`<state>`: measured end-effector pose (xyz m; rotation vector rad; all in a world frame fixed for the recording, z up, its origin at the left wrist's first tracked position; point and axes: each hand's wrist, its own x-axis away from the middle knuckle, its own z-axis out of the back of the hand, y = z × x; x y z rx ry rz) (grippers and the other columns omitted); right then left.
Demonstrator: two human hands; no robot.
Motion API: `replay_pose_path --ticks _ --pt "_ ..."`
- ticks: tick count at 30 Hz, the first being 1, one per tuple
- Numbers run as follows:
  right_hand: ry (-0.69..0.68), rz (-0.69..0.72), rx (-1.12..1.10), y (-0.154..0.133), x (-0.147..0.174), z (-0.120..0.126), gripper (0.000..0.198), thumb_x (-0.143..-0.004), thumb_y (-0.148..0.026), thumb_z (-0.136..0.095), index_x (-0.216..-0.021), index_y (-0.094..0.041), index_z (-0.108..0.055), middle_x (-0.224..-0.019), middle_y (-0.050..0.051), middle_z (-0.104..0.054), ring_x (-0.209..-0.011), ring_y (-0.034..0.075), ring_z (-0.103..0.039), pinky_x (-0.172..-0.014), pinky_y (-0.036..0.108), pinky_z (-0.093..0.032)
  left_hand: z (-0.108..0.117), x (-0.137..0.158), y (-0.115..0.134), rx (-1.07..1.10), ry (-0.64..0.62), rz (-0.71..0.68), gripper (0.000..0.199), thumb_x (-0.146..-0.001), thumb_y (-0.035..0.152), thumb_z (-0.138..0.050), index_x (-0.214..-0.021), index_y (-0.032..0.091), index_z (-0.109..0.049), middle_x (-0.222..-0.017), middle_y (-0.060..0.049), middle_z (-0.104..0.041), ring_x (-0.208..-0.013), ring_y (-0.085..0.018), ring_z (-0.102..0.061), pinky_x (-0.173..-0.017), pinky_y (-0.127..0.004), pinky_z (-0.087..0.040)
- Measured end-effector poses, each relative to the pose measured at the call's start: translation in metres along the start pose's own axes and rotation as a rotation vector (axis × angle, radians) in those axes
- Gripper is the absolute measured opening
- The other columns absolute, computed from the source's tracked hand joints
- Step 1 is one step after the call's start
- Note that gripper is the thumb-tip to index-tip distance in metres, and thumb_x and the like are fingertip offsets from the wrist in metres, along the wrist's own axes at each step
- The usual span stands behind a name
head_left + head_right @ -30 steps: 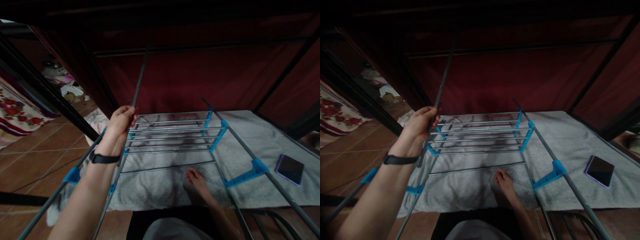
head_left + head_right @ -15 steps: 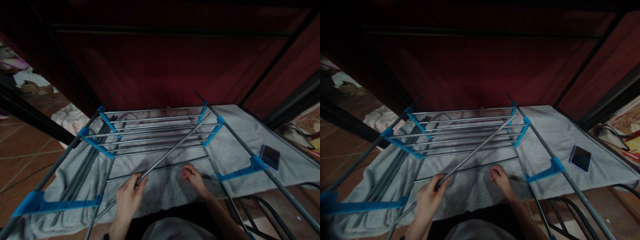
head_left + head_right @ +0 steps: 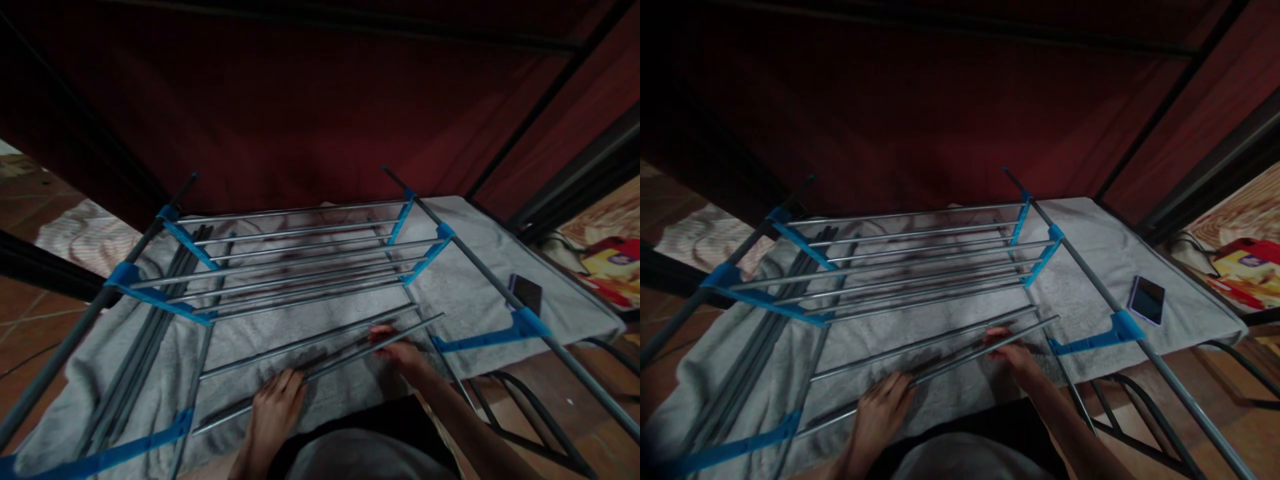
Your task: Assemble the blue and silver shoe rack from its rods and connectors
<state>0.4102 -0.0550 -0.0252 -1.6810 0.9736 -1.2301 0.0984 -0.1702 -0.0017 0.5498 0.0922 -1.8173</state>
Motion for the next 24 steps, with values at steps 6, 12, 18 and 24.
replay_pose_path --ticks 6,12,18,24 --pt "0.082 -0.114 -0.376 0.011 0.014 0.014 0.03 -0.059 -0.037 -0.087 -0.086 -0.028 -0.076 -0.107 0.005 -0.077 -0.109 0.027 -0.068 -0.098 0.041 -0.053 -0.013 0.013 -0.026 0.049 -0.07 -0.021 0.022 -0.101 0.031 -0.045 -0.099 0.026 -0.067 -0.092 -0.001 -0.071 -0.078 -0.016 -0.067 -0.074 -0.03 -0.052" --pt "0.128 -0.268 -0.47 0.008 0.026 0.023 0.019 -0.072 -0.034 -0.081 -0.087 -0.023 -0.076 -0.099 0.006 -0.079 -0.097 0.026 -0.074 -0.094 0.043 -0.056 -0.016 0.015 -0.03 0.087 -0.057 -0.012 0.021 -0.1 0.033 -0.048 -0.106 0.028 -0.068 -0.097 -0.001 -0.072 -0.087 -0.017 -0.067 -0.083 -0.031 -0.051" --pt "0.123 -0.349 -0.507 0.005 0.036 0.024 0.022 -0.074 -0.033 -0.08 -0.093 -0.021 -0.076 -0.101 0.009 -0.08 -0.095 0.025 -0.075 -0.092 0.04 -0.057 -0.014 0.015 -0.025 0.061 -0.041 -0.034 0.02 -0.098 0.029 -0.052 -0.109 0.025 -0.068 -0.102 -0.004 -0.071 -0.095 -0.017 -0.064 -0.087 -0.032 -0.05" --pt "0.137 -0.385 -0.501 0.012 0.05 0.026 0.018 -0.078 -0.036 -0.077 -0.087 -0.022 -0.071 -0.09 0.007 -0.079 -0.086 0.025 -0.076 -0.085 0.041 -0.059 -0.015 0.025 -0.017 0.05 -0.021 -0.005 0.02 -0.097 0.033 -0.054 -0.108 0.026 -0.069 -0.102 -0.004 -0.07 -0.093 -0.018 -0.064 -0.087 -0.032 -0.05"
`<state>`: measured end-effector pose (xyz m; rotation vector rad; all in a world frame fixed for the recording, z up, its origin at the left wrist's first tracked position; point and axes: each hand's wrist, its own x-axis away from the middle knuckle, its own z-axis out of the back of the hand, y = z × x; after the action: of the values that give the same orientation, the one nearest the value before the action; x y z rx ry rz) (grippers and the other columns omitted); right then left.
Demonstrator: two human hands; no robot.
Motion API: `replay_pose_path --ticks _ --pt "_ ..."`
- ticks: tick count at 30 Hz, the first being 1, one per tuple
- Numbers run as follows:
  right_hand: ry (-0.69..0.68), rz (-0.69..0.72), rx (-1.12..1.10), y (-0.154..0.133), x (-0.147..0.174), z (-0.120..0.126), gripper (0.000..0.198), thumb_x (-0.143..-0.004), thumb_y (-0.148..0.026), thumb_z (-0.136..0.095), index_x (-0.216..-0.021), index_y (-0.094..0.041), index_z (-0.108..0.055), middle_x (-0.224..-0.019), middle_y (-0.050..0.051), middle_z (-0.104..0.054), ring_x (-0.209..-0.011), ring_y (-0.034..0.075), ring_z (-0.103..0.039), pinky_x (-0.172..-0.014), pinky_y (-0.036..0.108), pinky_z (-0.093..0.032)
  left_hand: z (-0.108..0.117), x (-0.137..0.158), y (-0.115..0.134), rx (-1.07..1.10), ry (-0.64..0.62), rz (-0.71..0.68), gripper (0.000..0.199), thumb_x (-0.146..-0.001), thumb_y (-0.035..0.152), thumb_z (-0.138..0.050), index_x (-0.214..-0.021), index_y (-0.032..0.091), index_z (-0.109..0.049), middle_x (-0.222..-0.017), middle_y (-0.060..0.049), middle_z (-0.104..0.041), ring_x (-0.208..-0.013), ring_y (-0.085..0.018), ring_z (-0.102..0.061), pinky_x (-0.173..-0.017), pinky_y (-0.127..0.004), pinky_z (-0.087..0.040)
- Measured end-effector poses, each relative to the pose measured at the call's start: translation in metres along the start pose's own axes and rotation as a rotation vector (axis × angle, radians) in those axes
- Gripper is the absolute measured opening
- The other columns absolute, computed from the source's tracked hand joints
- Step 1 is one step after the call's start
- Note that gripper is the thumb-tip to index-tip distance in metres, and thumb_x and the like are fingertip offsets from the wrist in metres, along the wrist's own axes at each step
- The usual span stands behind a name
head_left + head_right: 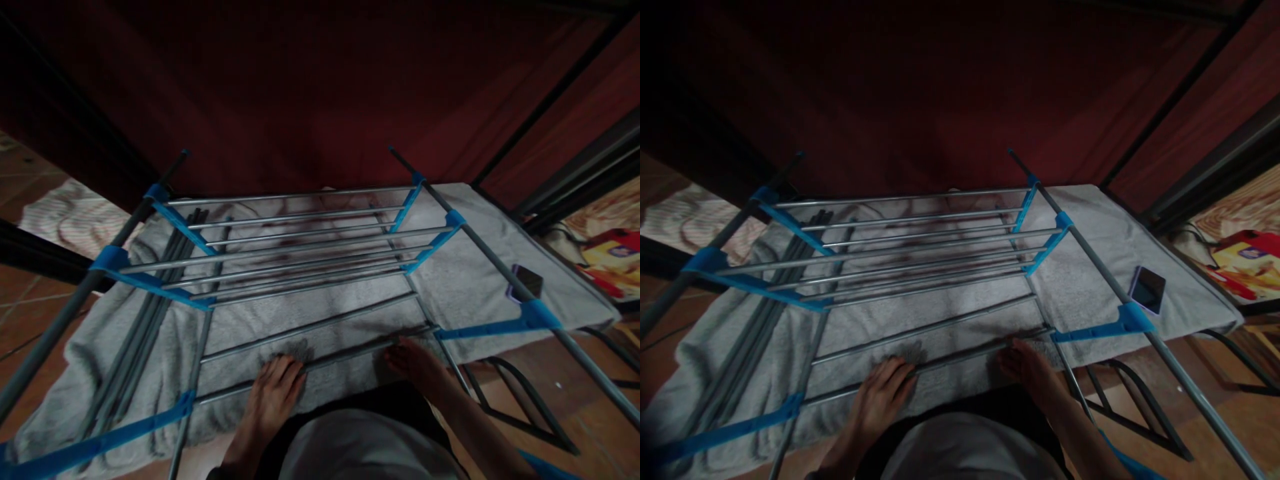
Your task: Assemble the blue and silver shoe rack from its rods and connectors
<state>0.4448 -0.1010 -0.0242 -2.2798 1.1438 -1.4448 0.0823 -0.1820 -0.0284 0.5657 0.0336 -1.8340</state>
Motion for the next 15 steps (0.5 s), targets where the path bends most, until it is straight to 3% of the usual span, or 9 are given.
replay_pose_path --ticks 7,11,15 --pt "0.012 0.093 0.024 0.007 0.0 -0.005 0.026 -0.074 -0.042 -0.08 -0.088 -0.023 -0.069 -0.088 0.007 -0.078 -0.085 0.026 -0.075 -0.088 0.045 -0.056 0.001 0.001 -0.002 0.05 -0.019 0.022 0.022 -0.098 0.034 -0.052 -0.107 0.026 -0.07 -0.101 -0.004 -0.07 -0.093 -0.018 -0.064 -0.085 -0.033 -0.051" --pt "0.005 0.037 0.115 0.002 0.006 -0.013 0.032 -0.066 -0.047 -0.083 -0.084 -0.023 -0.07 -0.093 0.01 -0.079 -0.08 0.026 -0.074 -0.084 0.044 -0.056 0.0 0.003 -0.001 0.004 -0.046 0.03 0.025 -0.099 0.037 -0.051 -0.109 0.026 -0.07 -0.104 -0.004 -0.071 -0.095 -0.019 -0.065 -0.086 -0.034 -0.052" --pt "0.058 0.008 0.263 -0.004 0.016 -0.011 0.038 -0.064 -0.051 -0.081 -0.089 -0.023 -0.073 -0.099 0.012 -0.079 -0.085 0.027 -0.074 -0.082 0.043 -0.057 0.002 0.009 0.001 -0.102 -0.007 0.02 0.034 -0.099 0.044 -0.051 -0.124 0.025 -0.066 -0.114 -0.005 -0.071 -0.104 -0.02 -0.065 -0.094 -0.037 -0.05"
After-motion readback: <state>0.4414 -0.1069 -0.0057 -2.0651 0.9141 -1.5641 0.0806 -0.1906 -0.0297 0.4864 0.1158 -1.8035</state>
